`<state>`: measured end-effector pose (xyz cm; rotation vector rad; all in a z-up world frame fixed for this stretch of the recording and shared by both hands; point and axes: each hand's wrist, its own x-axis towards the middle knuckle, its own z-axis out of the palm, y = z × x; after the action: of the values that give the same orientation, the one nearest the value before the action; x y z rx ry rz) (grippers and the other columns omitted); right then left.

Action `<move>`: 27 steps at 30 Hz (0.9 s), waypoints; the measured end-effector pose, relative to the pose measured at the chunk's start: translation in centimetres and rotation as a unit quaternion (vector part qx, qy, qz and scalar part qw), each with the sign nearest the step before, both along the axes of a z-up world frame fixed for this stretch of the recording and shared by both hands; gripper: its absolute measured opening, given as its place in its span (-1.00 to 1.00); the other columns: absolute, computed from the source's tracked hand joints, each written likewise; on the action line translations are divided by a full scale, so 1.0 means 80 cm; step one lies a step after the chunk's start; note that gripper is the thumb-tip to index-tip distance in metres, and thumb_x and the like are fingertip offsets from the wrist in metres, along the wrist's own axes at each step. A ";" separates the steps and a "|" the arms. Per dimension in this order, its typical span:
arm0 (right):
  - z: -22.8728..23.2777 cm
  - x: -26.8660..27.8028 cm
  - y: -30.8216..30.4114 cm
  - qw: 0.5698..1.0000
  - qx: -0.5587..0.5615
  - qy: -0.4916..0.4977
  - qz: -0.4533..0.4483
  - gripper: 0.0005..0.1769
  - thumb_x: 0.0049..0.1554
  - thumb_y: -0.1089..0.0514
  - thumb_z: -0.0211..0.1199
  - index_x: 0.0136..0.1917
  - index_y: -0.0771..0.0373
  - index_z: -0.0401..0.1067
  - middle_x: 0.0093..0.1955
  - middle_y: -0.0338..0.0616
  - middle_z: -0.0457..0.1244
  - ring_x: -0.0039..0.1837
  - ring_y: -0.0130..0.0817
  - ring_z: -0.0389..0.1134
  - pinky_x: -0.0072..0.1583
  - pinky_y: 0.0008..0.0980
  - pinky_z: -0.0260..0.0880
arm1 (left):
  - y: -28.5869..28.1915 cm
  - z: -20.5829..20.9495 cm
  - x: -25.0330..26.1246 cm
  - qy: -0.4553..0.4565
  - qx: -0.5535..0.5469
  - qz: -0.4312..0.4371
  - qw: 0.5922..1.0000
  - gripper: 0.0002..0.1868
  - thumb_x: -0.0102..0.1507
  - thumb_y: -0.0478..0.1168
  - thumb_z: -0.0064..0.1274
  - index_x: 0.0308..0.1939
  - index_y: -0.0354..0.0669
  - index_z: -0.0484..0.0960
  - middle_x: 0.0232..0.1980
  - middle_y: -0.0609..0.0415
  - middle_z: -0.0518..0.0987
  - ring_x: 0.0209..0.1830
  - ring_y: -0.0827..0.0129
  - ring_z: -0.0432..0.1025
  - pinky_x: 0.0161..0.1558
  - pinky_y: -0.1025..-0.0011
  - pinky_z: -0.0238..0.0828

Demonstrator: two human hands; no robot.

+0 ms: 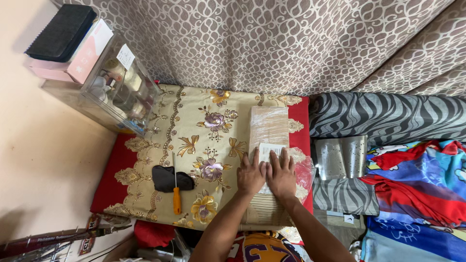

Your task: The person opens a cardboard box and removes several items, including white plastic pieces, metal rods, and small hardware components, placing them on a table.

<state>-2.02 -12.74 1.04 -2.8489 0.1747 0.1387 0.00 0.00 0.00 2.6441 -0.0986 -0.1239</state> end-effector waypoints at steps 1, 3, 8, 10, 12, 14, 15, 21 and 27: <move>-0.002 0.000 0.000 1.000 0.002 -0.009 0.001 -0.31 0.29 -0.28 -0.21 0.63 -0.17 -0.04 0.71 0.06 -0.29 0.62 0.38 -0.23 0.49 0.18 0.02 | 0.000 0.000 -0.001 -0.003 -0.002 0.000 1.000 -0.26 0.40 0.16 -0.24 0.60 -0.01 0.03 0.48 -0.46 0.14 0.42 -0.26 0.23 0.18 -0.15 0.37; -0.006 0.000 0.000 1.000 0.006 -0.026 0.002 -0.32 0.28 -0.26 -0.19 0.62 -0.15 0.00 0.70 0.09 -0.26 0.61 0.39 -0.20 0.47 0.18 0.06 | 0.001 0.000 -0.002 -0.010 -0.006 0.001 1.000 -0.26 0.39 0.15 -0.23 0.59 0.00 0.06 0.47 -0.45 0.16 0.40 -0.25 0.25 0.18 -0.13 0.38; -0.012 -0.003 -0.001 0.998 0.013 -0.066 0.007 -0.33 0.28 -0.24 -0.14 0.60 -0.12 0.06 0.68 0.12 -0.21 0.59 0.41 -0.16 0.49 0.18 0.05 | -0.001 -0.001 -0.003 -0.023 -0.013 0.006 1.000 -0.27 0.38 0.15 -0.21 0.58 0.01 0.07 0.47 -0.46 0.15 0.41 -0.27 0.22 0.16 -0.15 0.36; -0.012 -0.003 -0.001 0.997 0.020 -0.075 0.008 -0.34 0.27 -0.23 -0.12 0.60 -0.11 0.07 0.68 0.12 -0.20 0.59 0.42 -0.16 0.49 0.18 0.03 | 0.000 -0.001 -0.003 -0.025 -0.015 0.008 1.000 -0.27 0.38 0.15 -0.20 0.58 0.02 0.07 0.46 -0.45 0.15 0.41 -0.28 0.22 0.16 -0.16 0.35; -0.011 -0.002 -0.001 0.997 0.024 -0.072 0.007 -0.34 0.27 -0.23 -0.11 0.60 -0.11 0.08 0.68 0.12 -0.21 0.59 0.41 -0.16 0.49 0.19 0.02 | 0.000 -0.001 -0.003 -0.024 -0.015 0.007 1.000 -0.27 0.38 0.15 -0.20 0.58 0.03 0.07 0.46 -0.45 0.16 0.41 -0.28 0.22 0.16 -0.15 0.35; -0.009 -0.003 -0.001 0.998 0.030 -0.062 -0.002 -0.34 0.27 -0.23 -0.11 0.59 -0.13 0.08 0.68 0.09 -0.21 0.60 0.38 -0.17 0.48 0.19 0.03 | 0.000 0.000 -0.003 -0.023 -0.015 0.008 1.000 -0.27 0.38 0.15 -0.20 0.58 0.04 0.07 0.46 -0.45 0.16 0.41 -0.27 0.23 0.16 -0.15 0.36; -0.007 -0.004 0.000 0.998 0.034 -0.057 -0.006 -0.34 0.26 -0.23 -0.10 0.59 -0.14 0.09 0.69 0.08 -0.21 0.61 0.37 -0.17 0.47 0.19 0.03 | 0.000 0.000 -0.003 -0.023 -0.016 0.008 1.000 -0.27 0.38 0.15 -0.20 0.58 0.04 0.07 0.46 -0.45 0.16 0.40 -0.27 0.23 0.16 -0.15 0.36; -0.002 -0.004 0.001 0.998 0.036 -0.054 -0.008 -0.34 0.26 -0.24 -0.11 0.59 -0.15 0.09 0.69 0.06 -0.22 0.61 0.36 -0.18 0.48 0.19 0.03 | 0.000 0.002 -0.004 -0.023 -0.015 0.009 1.000 -0.28 0.38 0.14 -0.20 0.58 0.05 0.08 0.46 -0.43 0.17 0.38 -0.26 0.25 0.14 -0.15 0.37; 0.000 -0.003 0.002 0.998 0.037 -0.051 -0.007 -0.34 0.27 -0.25 -0.12 0.60 -0.14 0.08 0.70 0.05 -0.23 0.61 0.37 -0.19 0.49 0.19 0.03 | 0.001 0.002 -0.004 -0.022 -0.020 0.009 1.000 -0.28 0.38 0.14 -0.21 0.58 0.04 0.09 0.47 -0.43 0.16 0.39 -0.26 0.25 0.16 -0.14 0.36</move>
<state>-2.28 -12.58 1.07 -2.7729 0.1648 -0.0036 -0.35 0.05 0.14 2.6074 -0.0902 -0.0559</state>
